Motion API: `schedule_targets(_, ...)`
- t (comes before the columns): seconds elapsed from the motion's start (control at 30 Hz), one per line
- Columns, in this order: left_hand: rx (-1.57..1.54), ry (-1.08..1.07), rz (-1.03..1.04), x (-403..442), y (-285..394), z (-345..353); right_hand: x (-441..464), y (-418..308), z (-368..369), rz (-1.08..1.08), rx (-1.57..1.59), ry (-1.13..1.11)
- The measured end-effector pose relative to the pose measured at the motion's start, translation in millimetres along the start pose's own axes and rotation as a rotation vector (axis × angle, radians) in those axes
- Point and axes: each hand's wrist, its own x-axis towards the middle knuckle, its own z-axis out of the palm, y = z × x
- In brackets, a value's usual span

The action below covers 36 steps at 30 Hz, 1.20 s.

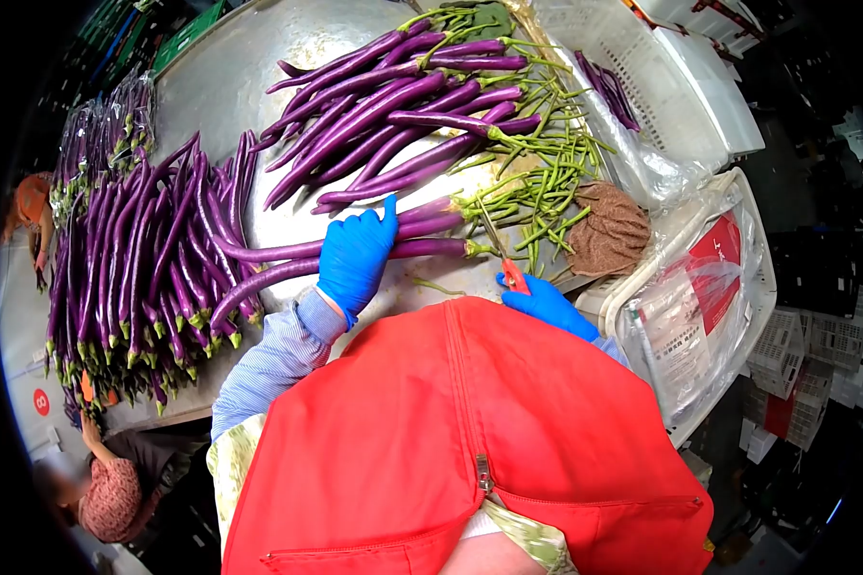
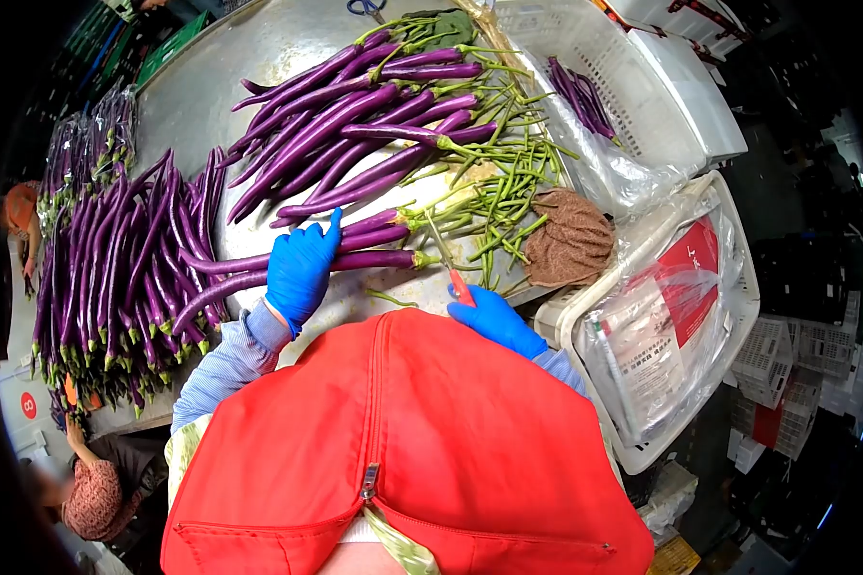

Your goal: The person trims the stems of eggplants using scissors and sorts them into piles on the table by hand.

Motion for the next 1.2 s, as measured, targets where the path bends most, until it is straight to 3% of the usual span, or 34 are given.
schedule_targets(0.4, -0.018, -0.003, -0.013, -6.8, -3.3, 2.8, 9.0, 28.0, 14.2, 0.051, 0.187, -0.003)
schedule_targets(0.53, -0.131, 0.061, -0.039, -8.5, -9.6, 9.0, 6.8, 24.5, 22.6, -0.122, 0.427, 0.155)
schedule_targets(0.63, -0.337, 0.111, -0.104, -10.2, -18.5, 13.1, -3.4, 0.3, 12.7, -0.027, 0.569, 0.136)
schedule_targets(0.67, -0.462, 0.225, -0.14, -13.2, -26.5, 20.7, -1.5, -16.7, 6.2, -0.049, 0.533, 0.02)
schedule_targets(0.73, -0.632, 0.367, -0.174, -12.7, -34.4, 5.5, 9.4, -16.4, 20.7, -0.188, 0.705, 0.197)
schedule_targets(0.83, -0.848, 0.487, -0.422, -6.1, -54.2, -31.1, 32.0, 14.1, 4.2, -0.015, 0.479, 0.112)
schedule_targets(0.87, -0.935, 0.693, -0.462, -4.7, -62.6, -37.9, 33.7, 14.8, 7.8, -0.01, 0.433, 0.111)
schedule_targets(0.93, -1.571, 0.75, -0.726, -3.0, -86.8, -56.3, 38.8, 18.8, 4.5, -0.017, 0.343, 0.112)
schedule_targets(0.97, -1.51, 0.908, -0.834, -0.1, -98.3, -51.8, 39.6, 23.8, 3.9, -0.014, 0.31, 0.12)
schedule_targets(1.0, -1.754, 1.163, -0.759, 0.3, -117.4, -53.8, 43.1, 23.8, 4.3, -0.019, 0.273, 0.13)
schedule_targets(1.07, -1.868, 1.489, -0.834, -9.7, -161.4, -60.4, 48.3, 26.3, 2.8, -0.019, 0.203, 0.14)
schedule_targets(1.13, -1.79, 1.851, -0.816, -23.2, -210.3, -53.2, 51.5, 27.8, 2.8, -0.015, 0.142, 0.154)
schedule_targets(1.2, -1.724, 2.076, -0.748, -51.2, -280.6, -33.3, 55.2, 28.9, 2.9, -0.012, 0.096, 0.169)
